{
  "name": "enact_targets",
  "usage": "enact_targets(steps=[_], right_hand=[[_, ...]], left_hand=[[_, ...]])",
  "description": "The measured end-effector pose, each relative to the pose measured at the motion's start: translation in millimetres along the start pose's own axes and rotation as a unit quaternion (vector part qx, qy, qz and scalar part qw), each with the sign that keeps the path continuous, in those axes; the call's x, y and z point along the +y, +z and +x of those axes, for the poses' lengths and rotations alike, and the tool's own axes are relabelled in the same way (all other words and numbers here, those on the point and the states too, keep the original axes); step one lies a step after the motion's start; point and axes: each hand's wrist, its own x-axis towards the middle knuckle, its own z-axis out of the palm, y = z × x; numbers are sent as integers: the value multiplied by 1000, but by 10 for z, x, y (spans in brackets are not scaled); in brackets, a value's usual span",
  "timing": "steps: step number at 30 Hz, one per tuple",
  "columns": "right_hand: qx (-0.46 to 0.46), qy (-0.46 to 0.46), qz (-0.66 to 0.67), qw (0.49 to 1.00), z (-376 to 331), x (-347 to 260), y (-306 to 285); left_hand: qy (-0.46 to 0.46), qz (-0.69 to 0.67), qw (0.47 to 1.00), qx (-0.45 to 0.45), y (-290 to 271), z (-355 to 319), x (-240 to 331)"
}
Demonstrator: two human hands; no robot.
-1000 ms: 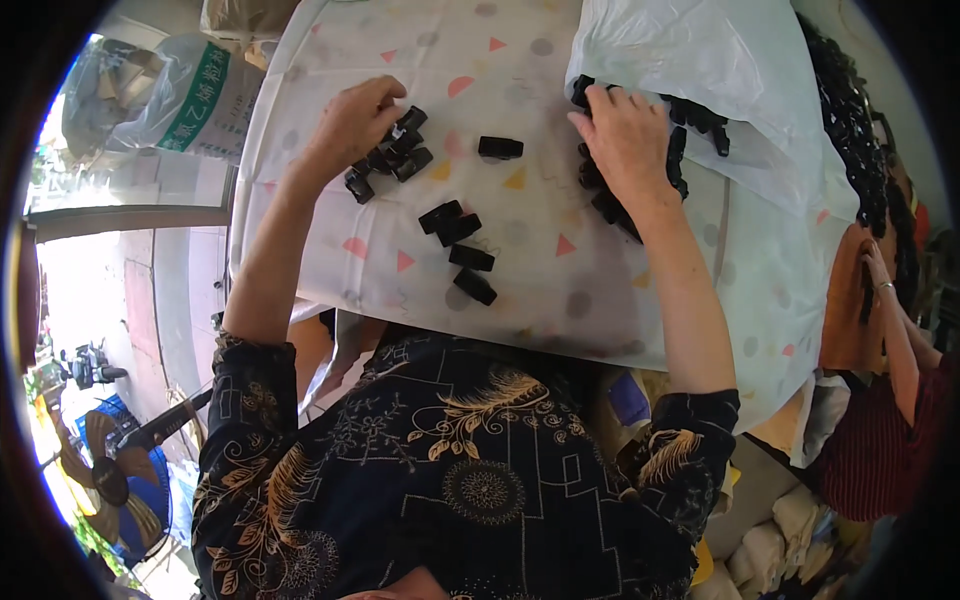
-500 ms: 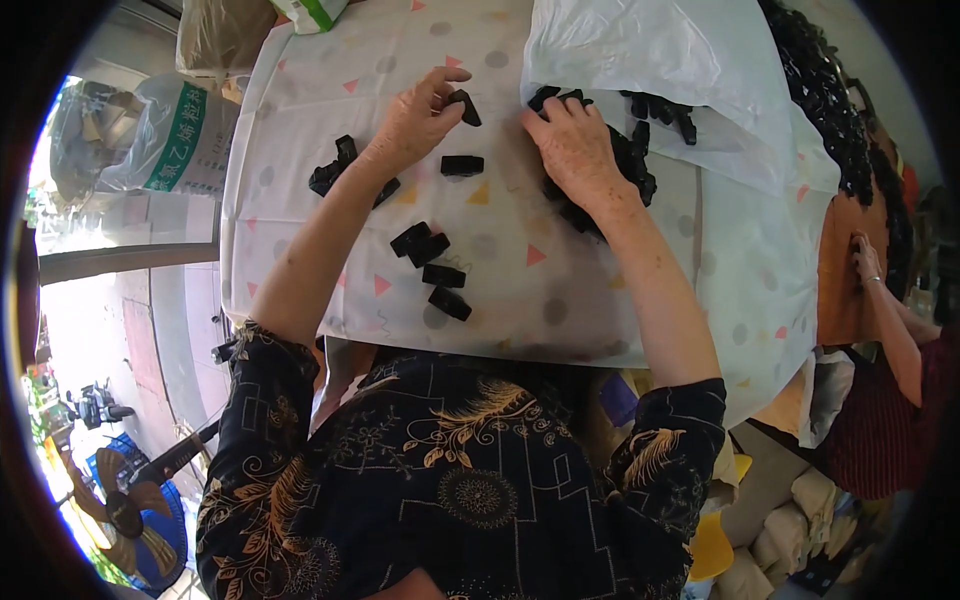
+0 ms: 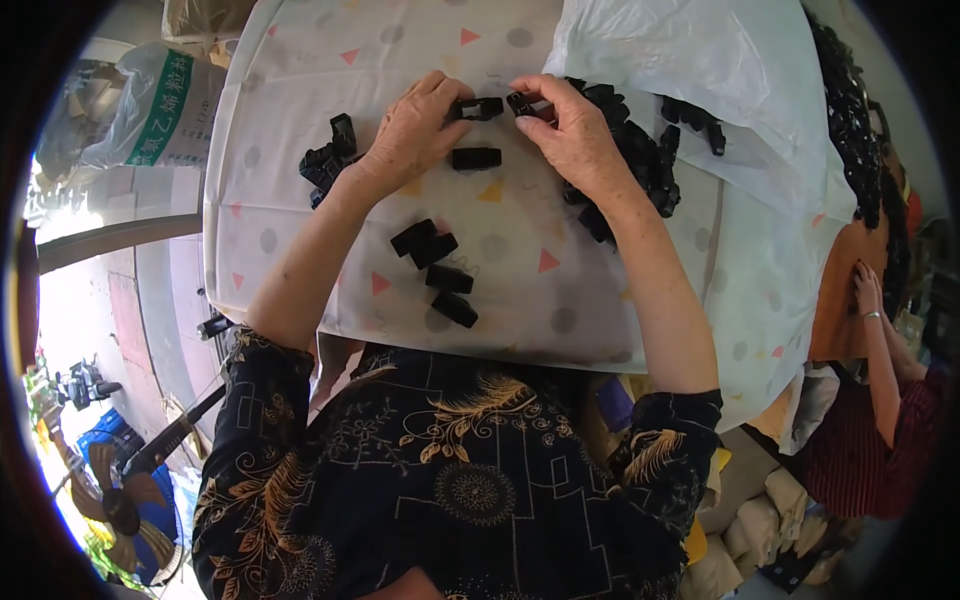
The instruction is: Sorting and organizing small black plastic buckles or components on a workbench.
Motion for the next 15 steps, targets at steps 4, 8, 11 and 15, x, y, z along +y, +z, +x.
enact_targets(steps=[4,8,11,15], right_hand=[[41,-31,-42,998,30,-47,90],[-26,-96,-174,980,36,-151,76],[-11,-187,-202,961,76,-37,127],[-9,-245,-262,933,63,-112,195]], left_hand=[[25,-3,1000,-7,6,-40,-26],[47,-6,999,-2,33,-52,1],[39,-31,998,-23,-13,-33,29],[48,-36,998,-3,6,-49,-21]])
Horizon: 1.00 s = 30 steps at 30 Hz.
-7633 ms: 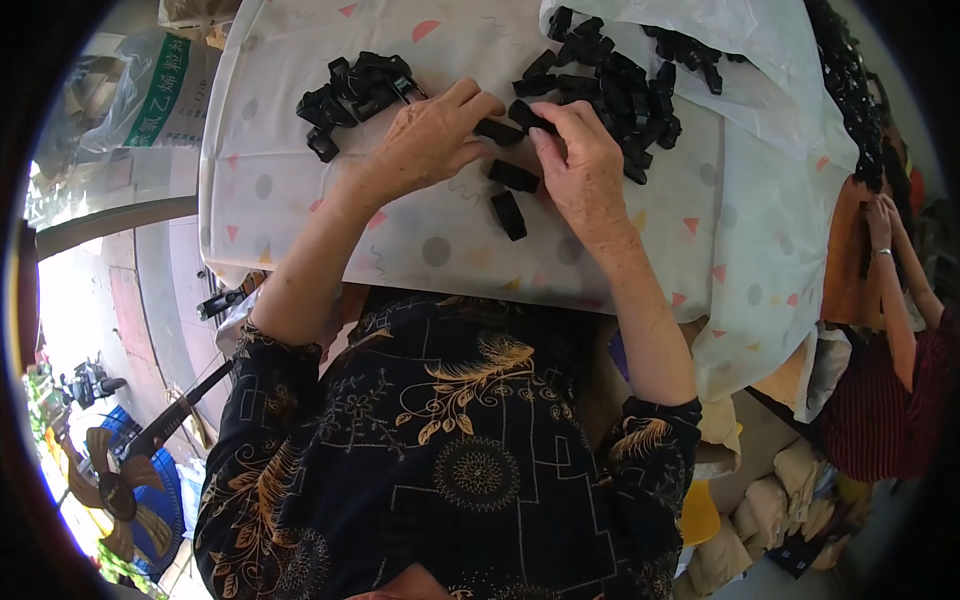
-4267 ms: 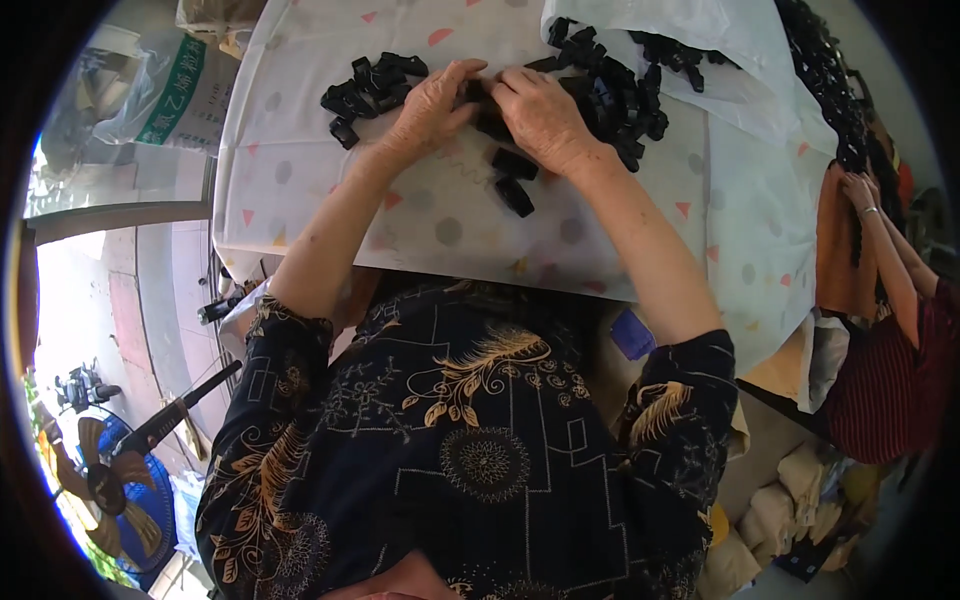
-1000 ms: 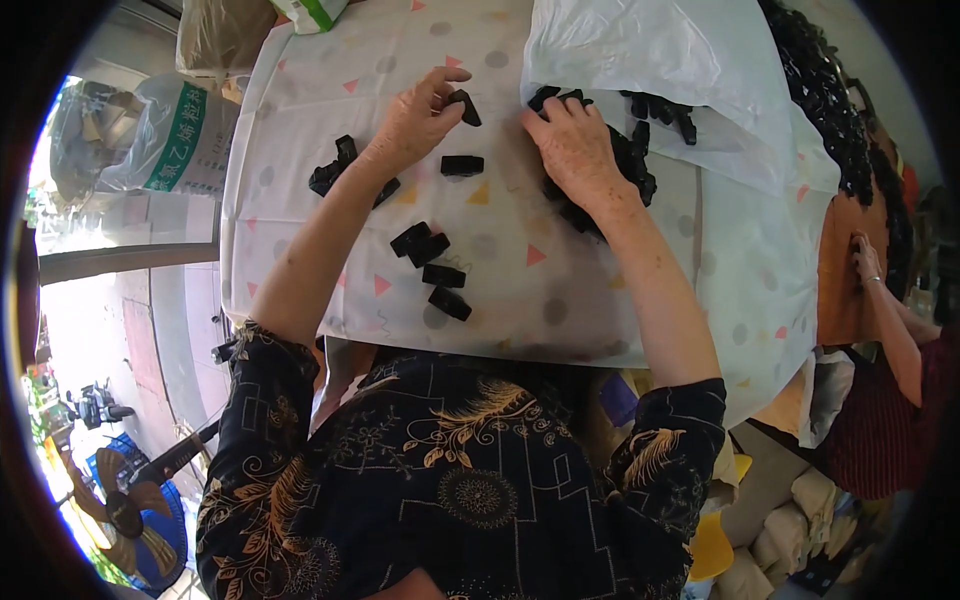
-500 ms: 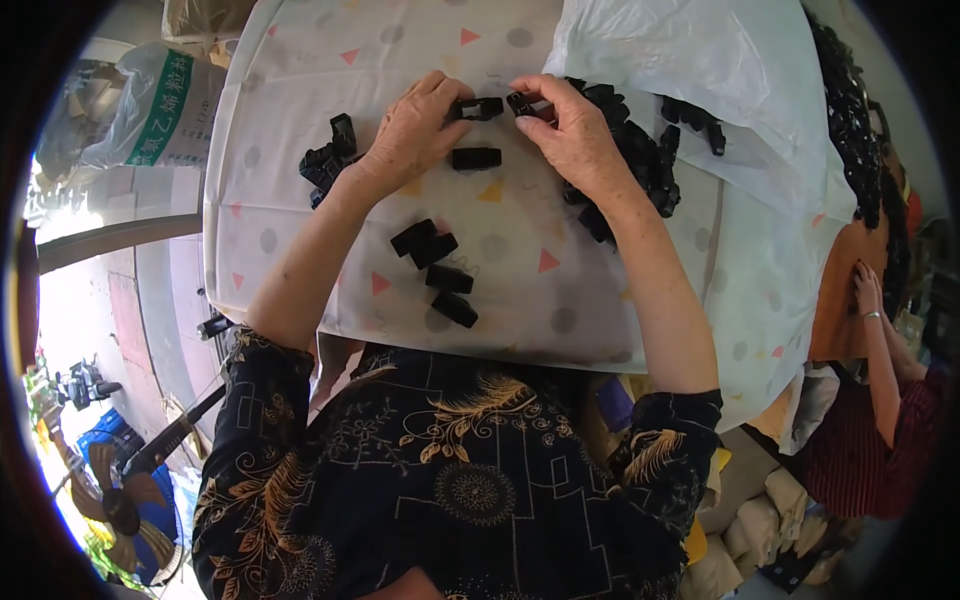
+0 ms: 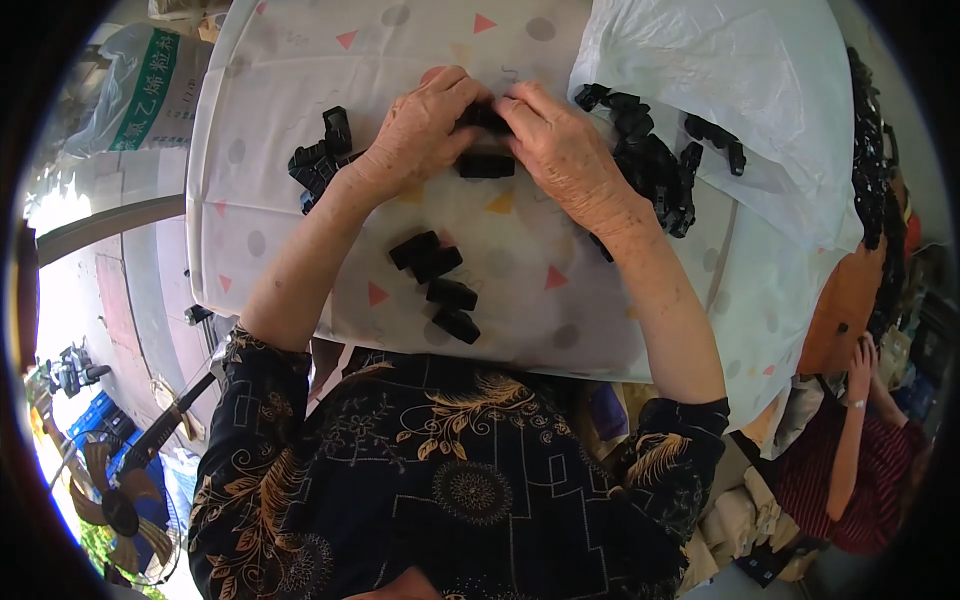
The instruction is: Sorting and organizing small black plastic buckles or components on a workbench.
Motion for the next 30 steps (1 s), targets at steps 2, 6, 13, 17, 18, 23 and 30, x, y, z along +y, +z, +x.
enact_targets(steps=[2,6,13,17,18,23,30], right_hand=[[-4,16,3,1000,-35,12,-9],[36,-8,-40,999,-27,31,5],[37,-40,-75,996,-35,61,112],[26,-65,-187,980,-79,-3,147],[20,-62,-218,974,-111,6,150],[-9,-96,-310,946,-102,53,206],[-98,32,-181,978,71,114,155]], left_hand=[[18,4,1000,4,-5,7,1],[31,-7,999,22,3,-1,-10],[29,-17,999,20,-23,-26,8],[20,-12,1000,10,4,-37,-11],[21,-12,1000,4,28,-3,-10],[27,-36,999,3,-56,76,-72],[-15,-22,999,26,-96,-12,71]])
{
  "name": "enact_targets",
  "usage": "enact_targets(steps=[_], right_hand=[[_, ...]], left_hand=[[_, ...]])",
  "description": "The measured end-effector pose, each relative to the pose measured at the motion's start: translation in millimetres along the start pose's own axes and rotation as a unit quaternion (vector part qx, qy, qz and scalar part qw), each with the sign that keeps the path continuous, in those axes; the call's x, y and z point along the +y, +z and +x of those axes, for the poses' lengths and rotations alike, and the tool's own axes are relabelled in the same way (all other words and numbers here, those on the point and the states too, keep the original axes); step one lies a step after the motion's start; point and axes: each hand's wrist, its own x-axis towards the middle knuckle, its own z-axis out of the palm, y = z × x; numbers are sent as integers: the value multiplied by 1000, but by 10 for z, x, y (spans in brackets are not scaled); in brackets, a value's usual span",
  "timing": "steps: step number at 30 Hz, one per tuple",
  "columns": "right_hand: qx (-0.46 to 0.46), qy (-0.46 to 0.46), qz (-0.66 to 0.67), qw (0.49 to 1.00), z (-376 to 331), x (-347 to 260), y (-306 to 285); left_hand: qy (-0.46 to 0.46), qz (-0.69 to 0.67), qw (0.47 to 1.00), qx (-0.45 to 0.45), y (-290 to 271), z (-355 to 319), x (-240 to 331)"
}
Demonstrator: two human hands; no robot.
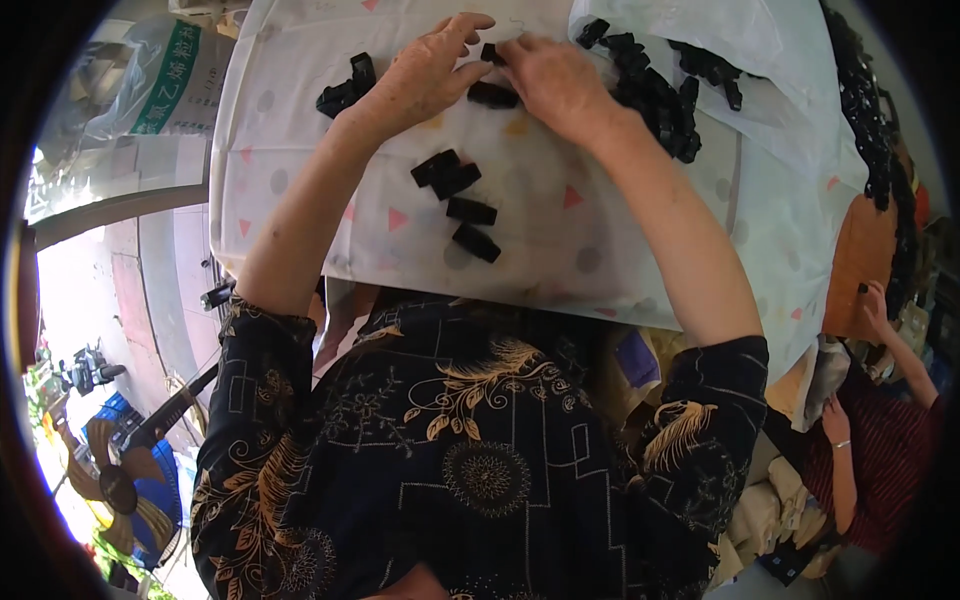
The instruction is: Sorting and organizing small black plastic buckles or components on a workbench.
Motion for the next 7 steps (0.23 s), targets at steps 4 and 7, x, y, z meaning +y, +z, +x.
enact_targets(steps=[4,7], right_hand=[[17,-23,96,995,93,206,164],[17,-59,127,990,26,253,70]], left_hand=[[128,66,990,10,-142,-610,239],[134,177,975,-22,109,-1105,354]])
